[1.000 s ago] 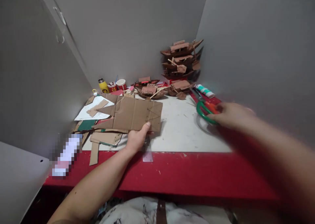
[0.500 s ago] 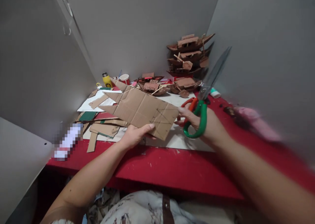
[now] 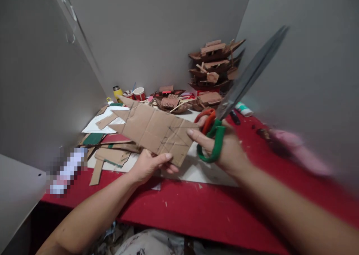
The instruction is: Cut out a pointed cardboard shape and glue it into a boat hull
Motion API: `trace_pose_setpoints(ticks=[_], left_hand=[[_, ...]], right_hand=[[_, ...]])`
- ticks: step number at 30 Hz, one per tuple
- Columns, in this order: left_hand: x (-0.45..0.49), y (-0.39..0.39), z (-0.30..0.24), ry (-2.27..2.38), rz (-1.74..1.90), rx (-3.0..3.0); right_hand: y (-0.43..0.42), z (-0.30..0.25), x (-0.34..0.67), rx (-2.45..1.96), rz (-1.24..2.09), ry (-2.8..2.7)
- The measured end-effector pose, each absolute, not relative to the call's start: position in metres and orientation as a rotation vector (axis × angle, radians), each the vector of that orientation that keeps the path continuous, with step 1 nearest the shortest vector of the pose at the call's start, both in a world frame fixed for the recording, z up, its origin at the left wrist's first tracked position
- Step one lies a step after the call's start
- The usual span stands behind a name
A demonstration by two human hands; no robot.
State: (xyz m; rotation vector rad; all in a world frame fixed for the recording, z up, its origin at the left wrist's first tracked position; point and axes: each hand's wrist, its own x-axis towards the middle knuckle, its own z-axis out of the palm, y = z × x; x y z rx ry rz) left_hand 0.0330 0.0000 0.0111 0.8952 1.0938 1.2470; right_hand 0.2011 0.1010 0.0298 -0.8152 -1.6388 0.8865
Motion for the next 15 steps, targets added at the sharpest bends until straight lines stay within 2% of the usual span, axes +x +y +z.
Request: trace_pose_setpoints(ticks=[10,15], left_hand=[[0.015,-0.009,0.036,1.107,1.429,0.914],[0.016,-0.016,0.036,1.135,1.400,0.963]], right_hand=[[0.097,0.026,0.210,-0.787,1.302,-1.446],[0.088,0.024,0.208,-0.586,1.445,-1.396]])
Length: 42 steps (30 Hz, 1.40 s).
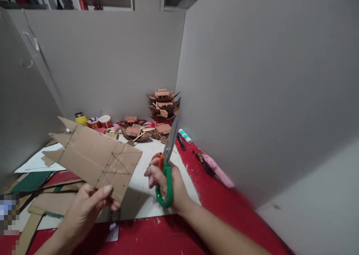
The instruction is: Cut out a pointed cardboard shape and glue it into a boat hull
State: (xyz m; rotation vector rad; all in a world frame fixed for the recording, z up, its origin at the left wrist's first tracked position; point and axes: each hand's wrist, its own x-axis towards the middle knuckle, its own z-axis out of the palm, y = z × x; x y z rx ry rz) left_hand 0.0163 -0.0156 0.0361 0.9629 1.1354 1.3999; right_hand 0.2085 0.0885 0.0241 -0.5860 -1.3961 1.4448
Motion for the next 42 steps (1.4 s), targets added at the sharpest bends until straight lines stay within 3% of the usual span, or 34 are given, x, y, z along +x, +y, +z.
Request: trace_pose_setpoints(ticks=[7,22,30,35,42], left_hand=[[0.026,-0.018,0.031,1.166,1.153,1.029],[0.025,-0.018,0.035,1.154,1.099,1.034],[0.009,-0.020,0.057,1.238,1.582,1.003],[-0.004,-0.027,0.072,1.250,1.855,0.848],[-0.003,-0.034,0.077,1.343,1.881,0.878]], right_hand=[[0.071,0.029,0.208,-0.590,1.468,-1.371],[0.074,0.015,0.208,-0.572,1.394,-1.308],[0.071,0.020,0.211,-0.629,1.478,-1.468],[0.068,0.002,0.214,-0.490,1.562,-1.853],[0.055,0.023,0.213,-0.430,1.350,-2.410]])
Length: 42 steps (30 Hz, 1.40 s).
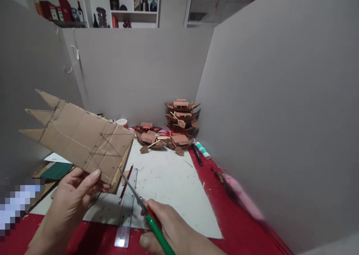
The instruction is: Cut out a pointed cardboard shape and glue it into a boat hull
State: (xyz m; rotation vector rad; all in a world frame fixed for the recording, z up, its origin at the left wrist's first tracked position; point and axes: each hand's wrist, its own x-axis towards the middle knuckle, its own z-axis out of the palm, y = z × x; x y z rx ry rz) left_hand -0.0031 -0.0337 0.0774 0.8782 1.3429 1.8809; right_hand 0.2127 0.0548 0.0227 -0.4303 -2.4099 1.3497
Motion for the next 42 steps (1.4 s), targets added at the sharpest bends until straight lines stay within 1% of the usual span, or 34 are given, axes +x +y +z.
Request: trace_pose_setpoints(ticks=[5,16,27,36,42], left_hand=[[0.006,-0.032,0.079,1.387,1.856,0.834],[0.014,-0.033,0.077,1.506,1.759,0.993],[0.017,-0.032,0.076,1.459,1.717,0.991],[0.019,-0.032,0.077,1.462,1.714,1.022],[0.018,-0.031,0.078,1.479,1.681,1.005]], right_hand=[[0.050,0.037,0.213,-0.406,1.354,-2.483],[0.044,0.032,0.213,-0.464,1.347,-2.450],[0.043,0.040,0.212,-0.445,1.449,-2.427],[0.043,0.035,0.213,-0.450,1.398,-2.439],[0.042,0.040,0.212,-0.431,1.496,-2.418]])
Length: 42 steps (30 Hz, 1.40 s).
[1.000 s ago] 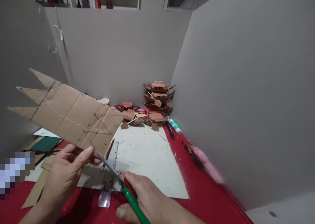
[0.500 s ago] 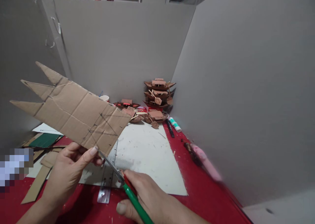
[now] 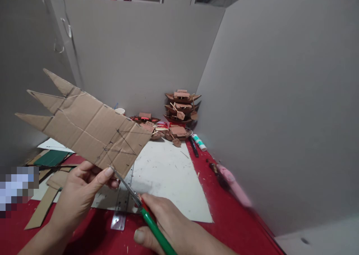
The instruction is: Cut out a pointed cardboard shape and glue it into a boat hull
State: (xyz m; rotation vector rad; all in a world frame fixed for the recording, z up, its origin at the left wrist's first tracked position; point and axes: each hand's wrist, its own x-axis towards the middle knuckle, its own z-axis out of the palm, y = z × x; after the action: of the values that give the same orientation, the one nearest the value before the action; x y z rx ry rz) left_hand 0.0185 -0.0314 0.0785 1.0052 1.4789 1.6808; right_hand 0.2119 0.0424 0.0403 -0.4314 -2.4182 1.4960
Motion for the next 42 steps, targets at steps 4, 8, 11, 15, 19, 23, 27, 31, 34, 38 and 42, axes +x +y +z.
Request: trace_pose_setpoints(ticks=[4,8,11,15,19,23,27,31,34,38,42], left_hand=[[0.018,-0.032,0.079,1.479,1.674,1.024],[0.017,-0.033,0.079,1.465,1.666,1.045],[0.016,-0.033,0.078,1.458,1.669,1.053],[0.016,-0.032,0.078,1.448,1.672,1.053],[0.016,-0.031,0.079,1.458,1.665,1.050],[0.015,-0.030,0.077,1.447,1.651,1.054],[0.015,-0.028,0.074,1.399,1.684,1.032],[0.015,-0.027,0.071,1.353,1.719,0.995],[0.015,-0.027,0.070,1.336,1.726,0.976],[0.016,-0.025,0.071,1.322,1.735,0.950],[0.016,-0.025,0.071,1.297,1.739,0.958]], right_hand=[[0.042,0.042,0.212,-0.438,1.492,-2.412],[0.042,0.039,0.212,-0.447,1.449,-2.438],[0.043,0.035,0.212,-0.438,1.404,-2.451],[0.044,0.032,0.212,-0.406,1.395,-2.430],[0.043,0.033,0.211,-0.407,1.393,-2.440],[0.042,0.033,0.212,-0.456,1.364,-2.455],[0.042,0.031,0.212,-0.514,1.351,-2.473],[0.042,0.031,0.212,-0.528,1.369,-2.479],[0.042,0.030,0.212,-0.503,1.396,-2.462],[0.042,0.028,0.211,-0.477,1.428,-2.426],[0.042,0.026,0.211,-0.459,1.472,-2.402]])
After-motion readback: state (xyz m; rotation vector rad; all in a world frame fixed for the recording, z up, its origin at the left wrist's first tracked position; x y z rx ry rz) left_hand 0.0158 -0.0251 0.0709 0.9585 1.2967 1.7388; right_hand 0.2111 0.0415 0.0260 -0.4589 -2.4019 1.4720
